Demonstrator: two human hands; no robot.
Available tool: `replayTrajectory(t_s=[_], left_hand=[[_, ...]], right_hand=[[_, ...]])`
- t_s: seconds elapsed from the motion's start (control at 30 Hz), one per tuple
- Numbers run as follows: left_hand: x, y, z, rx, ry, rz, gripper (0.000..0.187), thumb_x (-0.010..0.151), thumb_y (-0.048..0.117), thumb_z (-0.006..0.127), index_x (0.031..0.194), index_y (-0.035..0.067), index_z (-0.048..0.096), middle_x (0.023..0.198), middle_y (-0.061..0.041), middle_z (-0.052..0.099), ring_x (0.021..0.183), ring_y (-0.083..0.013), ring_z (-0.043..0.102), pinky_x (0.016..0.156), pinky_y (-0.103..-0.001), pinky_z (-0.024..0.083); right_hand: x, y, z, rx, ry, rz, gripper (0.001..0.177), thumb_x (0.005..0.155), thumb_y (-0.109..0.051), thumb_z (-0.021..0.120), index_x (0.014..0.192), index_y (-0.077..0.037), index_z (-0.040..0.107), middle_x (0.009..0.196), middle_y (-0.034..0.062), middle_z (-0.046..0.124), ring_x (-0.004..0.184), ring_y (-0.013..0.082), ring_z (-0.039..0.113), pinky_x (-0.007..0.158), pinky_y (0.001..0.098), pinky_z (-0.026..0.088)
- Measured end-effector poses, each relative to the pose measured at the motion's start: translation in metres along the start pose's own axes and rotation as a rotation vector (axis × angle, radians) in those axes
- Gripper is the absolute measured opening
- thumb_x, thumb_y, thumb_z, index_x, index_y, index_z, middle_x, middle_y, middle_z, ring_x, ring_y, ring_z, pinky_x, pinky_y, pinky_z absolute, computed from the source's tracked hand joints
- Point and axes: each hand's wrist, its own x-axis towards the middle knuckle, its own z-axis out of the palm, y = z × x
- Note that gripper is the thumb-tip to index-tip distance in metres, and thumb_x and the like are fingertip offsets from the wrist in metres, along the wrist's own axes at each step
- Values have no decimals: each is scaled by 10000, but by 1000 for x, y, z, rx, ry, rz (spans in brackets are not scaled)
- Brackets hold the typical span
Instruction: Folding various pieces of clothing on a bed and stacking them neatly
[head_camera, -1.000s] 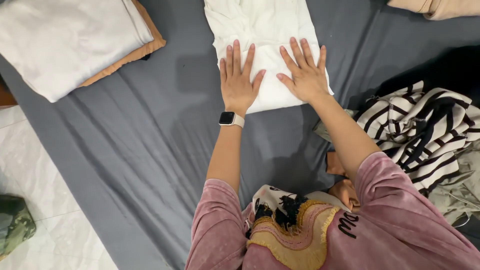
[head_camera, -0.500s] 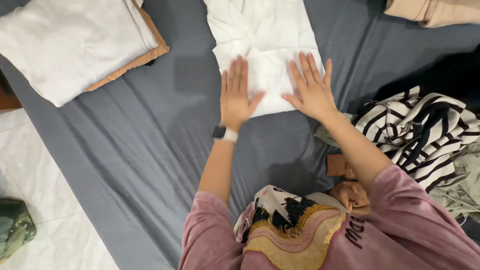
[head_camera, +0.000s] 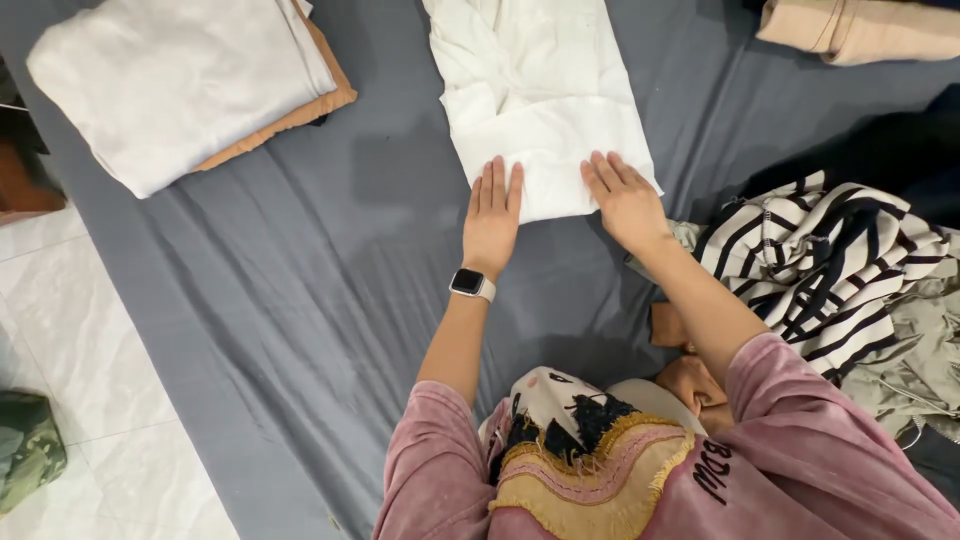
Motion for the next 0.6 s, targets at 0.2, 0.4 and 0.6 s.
replayTrajectory(t_s=[0.2,0.4,0.6], left_hand=[[-23,-8,-28,-180,-239,-17,683,929,125,631,1573,106,405,1532,-249,481,1430,-362,477,1199,-456,377],[-66,0,-104,-350,-490,33,722,833,147,691,1524,119,485,1484,-238,528,1388,-366,517,1145,-461,424],[-64,-16,-117,-502,-666,31,708,817,200,713,1496,208,513,1470,-165,543,1350,-332,558,1102,-443,462]], right_hand=[[-8,-18,-52,94,-213,14,509,924,-121,503,1408,-198,644,1370,40,687,1250,269,663,959,367,570],[-37,-46,-116,320,-627,-31,493,895,-93,488,1339,-217,663,1324,44,706,1172,318,699,899,479,600],[-16,-44,-150,475,-873,21,476,901,-83,465,1285,-217,713,1250,109,740,1138,396,702,936,536,577]])
